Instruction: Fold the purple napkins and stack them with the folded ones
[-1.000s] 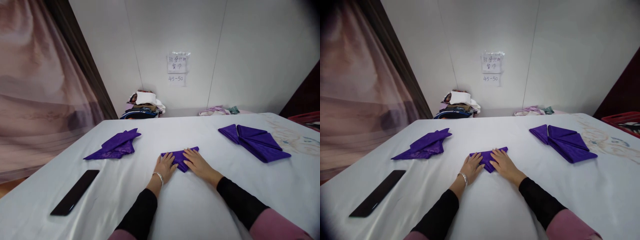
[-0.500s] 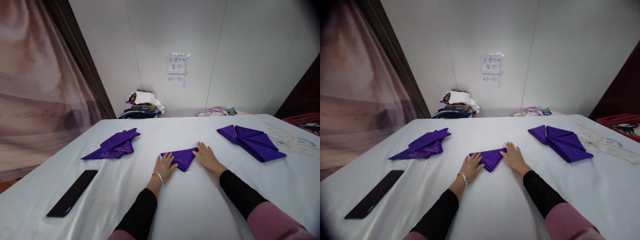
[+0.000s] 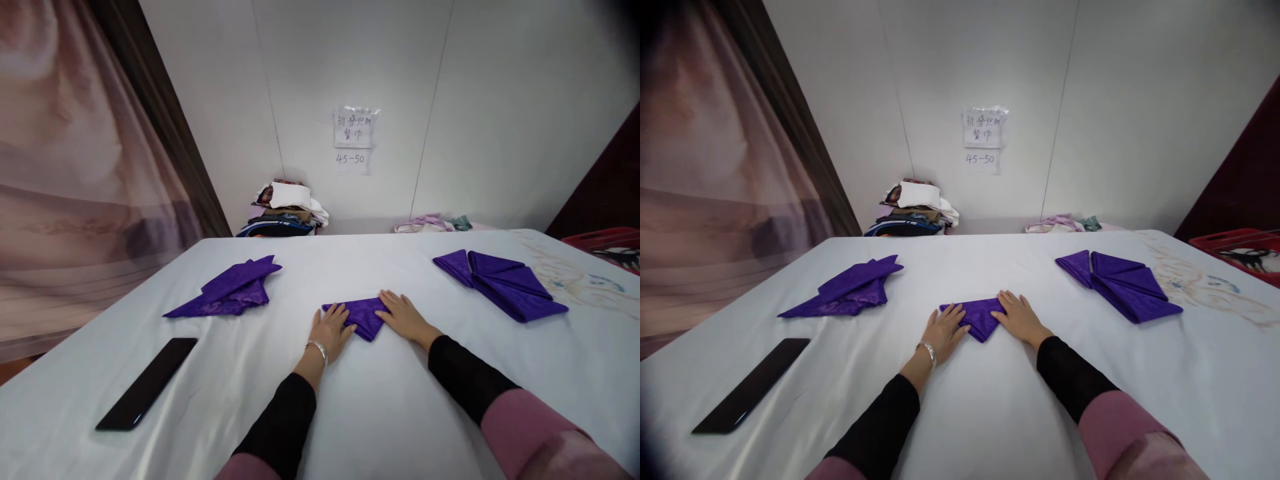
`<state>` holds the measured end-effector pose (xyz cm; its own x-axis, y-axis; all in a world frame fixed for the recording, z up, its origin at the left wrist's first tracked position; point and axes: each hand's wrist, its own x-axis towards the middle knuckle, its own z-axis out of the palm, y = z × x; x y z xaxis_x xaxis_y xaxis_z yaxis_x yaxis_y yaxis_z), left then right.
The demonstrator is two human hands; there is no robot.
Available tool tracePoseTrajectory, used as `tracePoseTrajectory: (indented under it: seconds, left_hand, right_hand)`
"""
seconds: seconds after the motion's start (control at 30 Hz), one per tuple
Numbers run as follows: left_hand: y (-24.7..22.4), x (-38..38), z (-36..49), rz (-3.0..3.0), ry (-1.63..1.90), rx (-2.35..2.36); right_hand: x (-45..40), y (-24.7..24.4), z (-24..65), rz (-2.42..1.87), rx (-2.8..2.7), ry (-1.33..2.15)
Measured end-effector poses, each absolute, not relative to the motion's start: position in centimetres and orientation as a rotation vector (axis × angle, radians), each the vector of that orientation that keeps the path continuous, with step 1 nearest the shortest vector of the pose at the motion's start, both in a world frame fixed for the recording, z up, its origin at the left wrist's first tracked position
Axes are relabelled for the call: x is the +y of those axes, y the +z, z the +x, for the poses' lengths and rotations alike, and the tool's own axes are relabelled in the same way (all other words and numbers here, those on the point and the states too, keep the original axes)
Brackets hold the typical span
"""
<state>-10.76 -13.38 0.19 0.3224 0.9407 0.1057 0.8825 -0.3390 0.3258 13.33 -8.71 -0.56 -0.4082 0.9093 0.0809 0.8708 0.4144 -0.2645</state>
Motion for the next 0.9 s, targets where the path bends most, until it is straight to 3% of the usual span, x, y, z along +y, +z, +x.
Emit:
tracePoseTrajectory:
  seconds: [0.27,0.53,0.9]
  left_hand:
    - [0.3,-13.4,-10.8,2.375,0.416,1.649]
    - [0.5,-13.5,-10.7,2.378,0.456,1.642]
    - [0.1,-13.5,-11.0,2.393,0.597,1.615]
  right_hand:
    - [-9.3,0.8,15.4,-1.873,-2.142,0.341]
    - [-16.3,1.7,9.8,-1.355,-2.125,0.259]
    - [-17.0,1.7,7.2,-1.441,-2.204,0.15]
